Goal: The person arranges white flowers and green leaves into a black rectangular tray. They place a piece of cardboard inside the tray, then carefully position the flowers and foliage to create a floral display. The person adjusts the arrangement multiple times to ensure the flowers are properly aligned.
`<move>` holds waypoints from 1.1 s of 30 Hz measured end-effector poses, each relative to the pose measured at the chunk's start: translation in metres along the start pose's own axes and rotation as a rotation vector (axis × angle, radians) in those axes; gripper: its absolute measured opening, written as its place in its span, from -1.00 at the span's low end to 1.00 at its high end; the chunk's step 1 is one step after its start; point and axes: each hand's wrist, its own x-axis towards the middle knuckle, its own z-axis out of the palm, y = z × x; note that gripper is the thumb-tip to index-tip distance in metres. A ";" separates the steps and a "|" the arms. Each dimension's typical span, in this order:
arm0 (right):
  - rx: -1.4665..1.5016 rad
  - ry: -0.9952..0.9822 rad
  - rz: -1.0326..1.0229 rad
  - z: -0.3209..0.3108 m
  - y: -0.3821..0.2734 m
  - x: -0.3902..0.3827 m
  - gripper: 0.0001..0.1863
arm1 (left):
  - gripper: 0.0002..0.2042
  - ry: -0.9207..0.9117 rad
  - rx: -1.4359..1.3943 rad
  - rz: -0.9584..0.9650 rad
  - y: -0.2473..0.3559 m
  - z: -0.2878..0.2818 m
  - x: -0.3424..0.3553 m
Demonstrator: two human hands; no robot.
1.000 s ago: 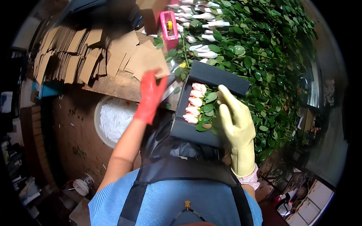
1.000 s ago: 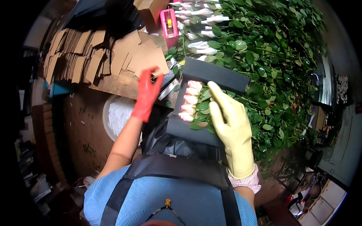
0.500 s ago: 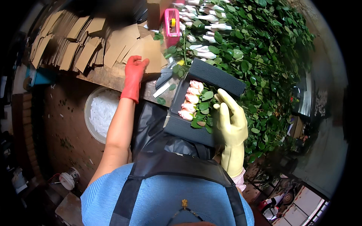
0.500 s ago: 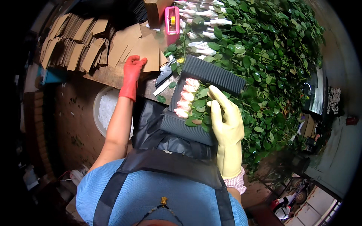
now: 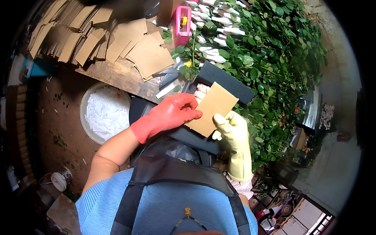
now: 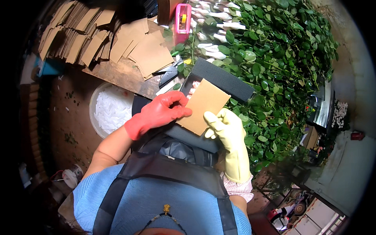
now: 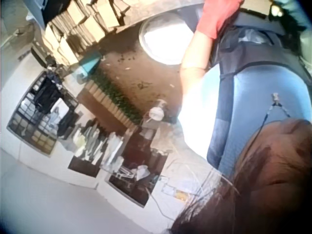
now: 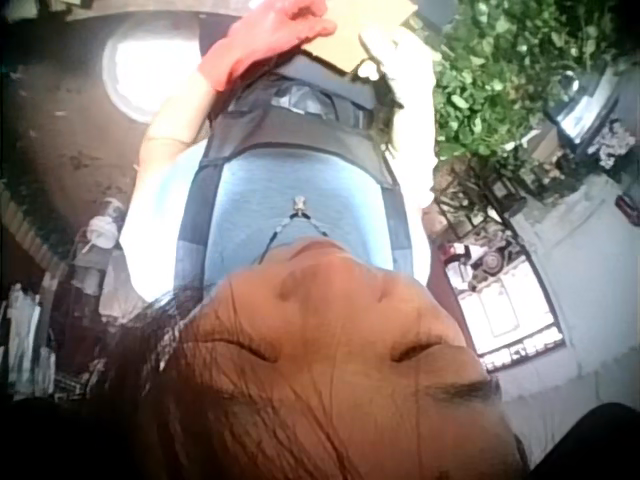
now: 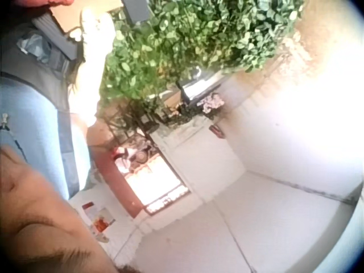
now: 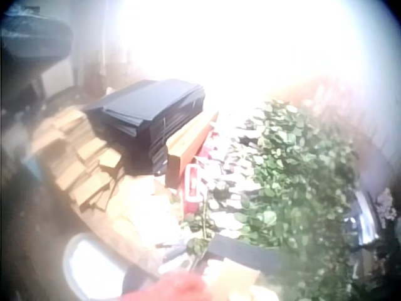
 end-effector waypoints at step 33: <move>-0.441 -0.303 0.119 -0.020 -0.016 -0.057 -0.68 | 0.09 -0.559 1.280 0.078 0.036 0.025 0.097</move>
